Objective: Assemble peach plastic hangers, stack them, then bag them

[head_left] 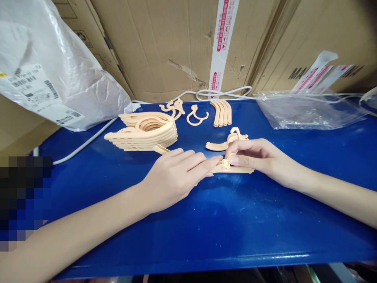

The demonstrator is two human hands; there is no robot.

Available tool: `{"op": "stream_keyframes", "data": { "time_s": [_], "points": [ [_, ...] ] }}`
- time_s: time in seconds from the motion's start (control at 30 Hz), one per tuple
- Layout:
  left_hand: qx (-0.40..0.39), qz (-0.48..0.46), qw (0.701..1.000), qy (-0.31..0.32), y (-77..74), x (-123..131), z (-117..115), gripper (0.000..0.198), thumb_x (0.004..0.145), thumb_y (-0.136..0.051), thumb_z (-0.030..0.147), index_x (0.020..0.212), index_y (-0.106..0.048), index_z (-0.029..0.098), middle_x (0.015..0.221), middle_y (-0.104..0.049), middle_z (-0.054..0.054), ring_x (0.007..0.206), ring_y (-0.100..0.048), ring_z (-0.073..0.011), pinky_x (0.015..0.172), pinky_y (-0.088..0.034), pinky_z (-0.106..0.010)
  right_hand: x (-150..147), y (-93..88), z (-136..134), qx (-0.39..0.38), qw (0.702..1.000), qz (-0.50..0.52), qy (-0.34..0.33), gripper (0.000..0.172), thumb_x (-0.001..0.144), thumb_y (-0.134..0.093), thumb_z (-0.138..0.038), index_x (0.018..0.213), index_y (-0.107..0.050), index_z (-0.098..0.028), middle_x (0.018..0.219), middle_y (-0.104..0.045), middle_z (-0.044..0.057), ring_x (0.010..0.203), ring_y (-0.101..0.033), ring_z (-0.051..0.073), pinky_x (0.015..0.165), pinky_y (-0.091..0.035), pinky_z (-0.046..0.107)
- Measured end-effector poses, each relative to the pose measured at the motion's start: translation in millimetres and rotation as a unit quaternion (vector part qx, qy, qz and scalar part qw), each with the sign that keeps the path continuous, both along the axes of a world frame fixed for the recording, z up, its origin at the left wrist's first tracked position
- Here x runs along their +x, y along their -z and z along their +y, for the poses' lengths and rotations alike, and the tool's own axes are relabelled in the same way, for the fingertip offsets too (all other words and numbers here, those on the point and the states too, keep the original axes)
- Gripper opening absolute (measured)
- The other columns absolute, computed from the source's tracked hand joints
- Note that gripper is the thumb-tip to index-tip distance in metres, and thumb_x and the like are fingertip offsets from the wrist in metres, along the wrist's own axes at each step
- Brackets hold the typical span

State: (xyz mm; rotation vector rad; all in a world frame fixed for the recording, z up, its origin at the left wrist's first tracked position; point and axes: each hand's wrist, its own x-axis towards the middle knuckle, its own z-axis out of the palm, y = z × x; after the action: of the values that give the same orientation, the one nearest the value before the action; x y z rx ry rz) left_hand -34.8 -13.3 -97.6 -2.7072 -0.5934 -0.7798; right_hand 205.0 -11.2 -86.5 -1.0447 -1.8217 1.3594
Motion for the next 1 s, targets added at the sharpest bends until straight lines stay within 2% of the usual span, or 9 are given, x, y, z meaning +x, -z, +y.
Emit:
{"op": "stream_keyframes", "data": {
  "time_s": [0.23, 0.4, 0.57, 0.83, 1.0],
  "points": [
    [0.018, 0.012, 1.000, 0.003, 0.1, 1.1, -0.6, 0.025, 0.102, -0.044, 0.019, 0.116, -0.062, 0.010, 0.084, -0.070, -0.002, 0.070, -0.060, -0.0152, 0.060, -0.042, -0.028, 0.1, -1.1, -0.5, 0.016, 1.000, -0.007, 0.001, 0.016, 0.086, -0.066, -0.033, 0.078, -0.069, -0.020, 0.077, -0.066, -0.002, 0.069, -0.058, 0.011, 0.063, -0.043, 0.025],
    [0.012, 0.016, 1.000, 0.001, 1.1, 3.4, 0.5, 0.025, 0.100, -0.049, 0.022, 0.116, -0.062, 0.009, 0.085, -0.070, -0.003, 0.072, -0.060, -0.0172, 0.060, -0.043, -0.030, 3.0, 1.5, 0.1, 0.068, 0.996, -0.059, 0.013, 0.020, 0.087, -0.063, -0.037, 0.081, -0.070, -0.020, 0.072, -0.063, -0.001, 0.063, -0.051, 0.011, 0.055, -0.036, 0.026],
    [0.002, 0.014, 1.000, -0.002, 2.0, 4.1, 0.5, 0.024, 0.099, -0.049, 0.021, 0.115, -0.062, 0.008, 0.086, -0.070, -0.004, 0.072, -0.059, -0.0183, 0.060, -0.043, -0.030, 3.4, 2.9, 2.1, 0.077, 0.995, -0.063, 0.007, 0.019, 0.087, -0.064, -0.035, 0.078, -0.069, -0.019, 0.068, -0.060, -0.002, 0.061, -0.048, 0.010, 0.054, -0.034, 0.026],
    [-0.096, -0.028, 0.995, 0.018, 2.4, 3.4, 0.3, 0.027, 0.102, -0.044, 0.024, 0.119, -0.058, 0.009, 0.089, -0.068, -0.005, 0.074, -0.057, -0.0162, 0.066, -0.045, -0.028, 6.8, 5.0, 9.8, 0.054, 0.998, -0.026, -0.029, 0.013, 0.084, -0.070, -0.031, 0.078, -0.072, -0.019, 0.067, -0.060, -0.004, 0.059, -0.045, 0.006, 0.051, -0.032, 0.023],
    [-0.105, -0.015, 0.994, 0.034, 0.7, 1.5, 0.7, 0.031, 0.102, -0.041, 0.019, 0.132, -0.049, 0.012, 0.087, -0.065, -0.003, 0.075, -0.054, -0.0155, 0.068, -0.044, -0.027, 8.4, 4.5, 10.0, 0.050, 0.998, -0.018, -0.037, 0.012, 0.084, -0.070, -0.031, 0.081, -0.073, -0.019, 0.072, -0.063, -0.003, 0.062, -0.051, 0.007, 0.053, -0.035, 0.022]
  ]
}}
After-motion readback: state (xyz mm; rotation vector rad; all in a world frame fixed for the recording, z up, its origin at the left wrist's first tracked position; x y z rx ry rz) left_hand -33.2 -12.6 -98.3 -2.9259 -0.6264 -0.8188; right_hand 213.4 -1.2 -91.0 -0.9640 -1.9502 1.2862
